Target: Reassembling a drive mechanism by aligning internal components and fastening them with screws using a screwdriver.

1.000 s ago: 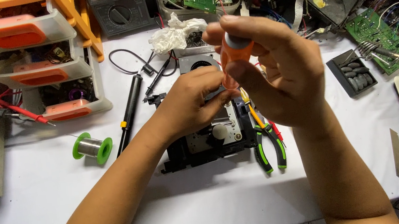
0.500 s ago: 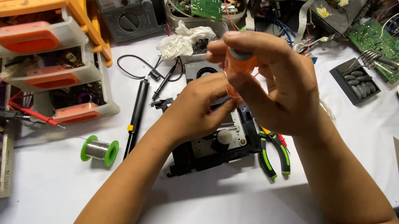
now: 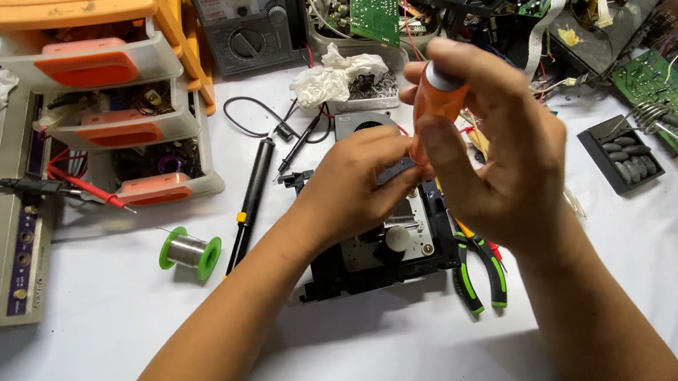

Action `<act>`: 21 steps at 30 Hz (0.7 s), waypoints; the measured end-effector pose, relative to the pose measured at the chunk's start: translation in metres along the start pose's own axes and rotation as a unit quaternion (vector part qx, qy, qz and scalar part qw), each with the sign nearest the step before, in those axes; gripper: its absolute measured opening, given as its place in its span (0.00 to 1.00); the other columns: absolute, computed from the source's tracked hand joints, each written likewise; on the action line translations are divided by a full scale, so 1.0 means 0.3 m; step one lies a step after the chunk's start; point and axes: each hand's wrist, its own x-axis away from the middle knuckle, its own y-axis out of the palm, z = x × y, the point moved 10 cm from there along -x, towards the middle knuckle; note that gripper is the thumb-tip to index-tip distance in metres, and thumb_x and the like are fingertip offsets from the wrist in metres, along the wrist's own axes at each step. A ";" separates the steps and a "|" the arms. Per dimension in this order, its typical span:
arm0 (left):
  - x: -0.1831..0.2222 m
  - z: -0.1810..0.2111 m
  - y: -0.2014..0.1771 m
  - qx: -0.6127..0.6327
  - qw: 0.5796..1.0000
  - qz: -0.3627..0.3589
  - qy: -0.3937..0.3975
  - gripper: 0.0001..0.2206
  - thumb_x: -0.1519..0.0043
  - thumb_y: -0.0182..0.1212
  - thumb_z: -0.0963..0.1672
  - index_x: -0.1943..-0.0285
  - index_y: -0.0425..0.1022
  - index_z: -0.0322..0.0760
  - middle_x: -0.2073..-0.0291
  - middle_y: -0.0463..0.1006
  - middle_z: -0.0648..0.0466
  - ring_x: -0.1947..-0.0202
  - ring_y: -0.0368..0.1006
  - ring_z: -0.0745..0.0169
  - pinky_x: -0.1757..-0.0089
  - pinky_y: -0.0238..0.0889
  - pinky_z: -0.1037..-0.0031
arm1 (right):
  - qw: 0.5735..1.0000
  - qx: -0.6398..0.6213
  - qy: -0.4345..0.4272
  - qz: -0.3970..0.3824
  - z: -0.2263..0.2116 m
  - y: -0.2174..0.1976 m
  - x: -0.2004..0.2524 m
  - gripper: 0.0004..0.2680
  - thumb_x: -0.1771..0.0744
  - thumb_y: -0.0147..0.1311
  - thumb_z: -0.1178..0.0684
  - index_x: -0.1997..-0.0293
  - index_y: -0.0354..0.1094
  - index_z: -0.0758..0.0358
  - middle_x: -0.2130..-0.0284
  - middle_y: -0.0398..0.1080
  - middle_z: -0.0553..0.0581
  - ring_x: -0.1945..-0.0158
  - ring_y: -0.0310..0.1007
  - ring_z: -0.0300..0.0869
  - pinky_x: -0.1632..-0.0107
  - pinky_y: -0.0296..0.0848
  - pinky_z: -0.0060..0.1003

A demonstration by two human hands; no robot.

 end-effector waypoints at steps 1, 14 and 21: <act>0.004 -0.012 0.015 0.000 1.000 -0.001 0.001 0.02 0.34 0.58 0.40 0.59 0.73 0.40 0.67 0.72 0.52 0.66 0.70 0.53 0.62 0.63 0.68 | 1.000 0.001 0.000 0.001 0.006 -0.004 -0.009 0.12 0.26 0.45 0.65 0.34 0.54 0.75 0.44 0.69 0.77 0.46 0.80 0.57 0.40 0.82 0.45; 0.004 -0.014 0.023 -0.014 1.000 0.008 -0.020 0.04 0.41 0.62 0.38 0.61 0.71 0.33 0.67 0.73 0.48 0.66 0.68 0.50 0.62 0.61 0.65 | 0.999 0.050 0.010 -0.007 0.004 -0.025 0.011 0.15 0.27 0.54 0.64 0.32 0.56 0.70 0.36 0.67 0.66 0.46 0.84 0.49 0.47 0.81 0.35; -0.001 -0.038 0.009 -0.046 0.997 -0.008 -0.062 0.07 0.39 0.63 0.42 0.56 0.72 0.33 0.64 0.73 0.49 0.62 0.71 0.52 0.60 0.64 0.66 | 0.997 0.078 0.009 0.001 0.021 -0.024 0.023 0.19 0.27 0.64 0.56 0.30 0.57 0.68 0.34 0.66 0.65 0.45 0.85 0.48 0.36 0.81 0.39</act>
